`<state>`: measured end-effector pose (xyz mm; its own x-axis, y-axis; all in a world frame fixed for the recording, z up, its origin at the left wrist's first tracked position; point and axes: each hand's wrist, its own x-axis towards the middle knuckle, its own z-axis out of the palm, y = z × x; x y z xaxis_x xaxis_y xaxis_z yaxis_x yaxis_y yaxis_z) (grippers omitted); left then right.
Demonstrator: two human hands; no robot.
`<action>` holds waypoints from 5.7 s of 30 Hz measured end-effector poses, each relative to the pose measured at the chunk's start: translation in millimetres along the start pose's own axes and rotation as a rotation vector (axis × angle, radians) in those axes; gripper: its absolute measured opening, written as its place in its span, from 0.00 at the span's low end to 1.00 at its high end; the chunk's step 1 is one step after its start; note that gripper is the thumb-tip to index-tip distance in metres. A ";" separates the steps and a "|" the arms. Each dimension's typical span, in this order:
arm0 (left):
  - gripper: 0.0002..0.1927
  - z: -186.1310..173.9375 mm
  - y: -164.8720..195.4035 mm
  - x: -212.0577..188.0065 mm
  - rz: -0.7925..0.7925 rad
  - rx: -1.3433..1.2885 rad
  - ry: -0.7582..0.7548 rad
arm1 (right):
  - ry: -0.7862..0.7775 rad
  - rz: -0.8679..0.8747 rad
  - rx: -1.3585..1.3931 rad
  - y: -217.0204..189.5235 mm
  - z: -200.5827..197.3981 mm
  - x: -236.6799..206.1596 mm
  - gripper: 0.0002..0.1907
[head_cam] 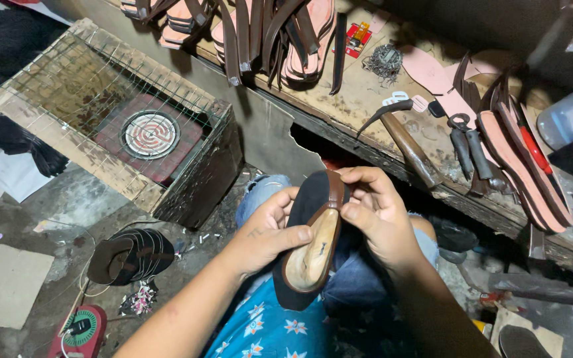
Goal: The person uses pliers and a hammer to attach and secure a black rubber sole to a shoe upper. They repeatedly pull the sole edge with pliers and tap it with a hammer to ensure it is firmly attached.
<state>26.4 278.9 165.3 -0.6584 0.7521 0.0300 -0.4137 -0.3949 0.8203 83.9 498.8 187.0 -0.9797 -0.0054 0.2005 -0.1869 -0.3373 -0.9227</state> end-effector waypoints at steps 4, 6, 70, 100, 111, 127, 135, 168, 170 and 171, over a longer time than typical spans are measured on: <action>0.34 8.9 6.1 -3.1 -0.043 0.019 0.001 | -0.022 0.092 -0.017 -9.3 9.5 -12.6 0.31; 0.32 11.6 8.0 -8.4 -0.068 0.054 -0.004 | -0.011 0.046 -0.116 -11.3 12.2 -17.8 0.29; 0.27 13.7 43.3 10.0 0.139 0.459 -0.041 | -0.299 -0.174 -1.064 -87.1 38.3 23.3 0.07; 0.27 20.6 39.1 28.5 0.082 0.489 -0.130 | -0.677 -0.329 -1.193 -123.3 27.6 36.5 0.14; 0.28 24.0 27.9 28.6 -0.009 0.267 -0.262 | -0.567 -0.344 -1.237 -103.1 21.8 16.6 0.12; 0.28 26.5 24.4 32.1 0.126 0.502 -0.291 | -0.505 -0.271 -1.227 -100.6 13.9 9.0 0.11; 0.34 31.8 40.4 19.4 0.198 0.657 -0.229 | -0.033 0.019 -0.775 -72.8 16.6 -6.5 0.12; 0.41 46.8 43.2 10.7 0.178 0.797 -0.158 | -0.113 0.159 -0.845 -97.2 30.3 -7.5 0.20; 0.41 46.2 45.8 11.3 0.163 0.765 -0.181 | -0.177 0.083 -0.855 -101.8 29.3 -3.2 0.19; 0.40 46.1 46.4 12.3 0.171 0.752 -0.199 | -0.211 0.044 -0.860 -104.2 28.9 -1.4 0.19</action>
<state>28.1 294.1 230.0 -0.5202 0.8213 0.2339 0.2652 -0.1050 0.9585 106.8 506.8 292.3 -0.9695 -0.2036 0.1367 -0.2220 0.4913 -0.8422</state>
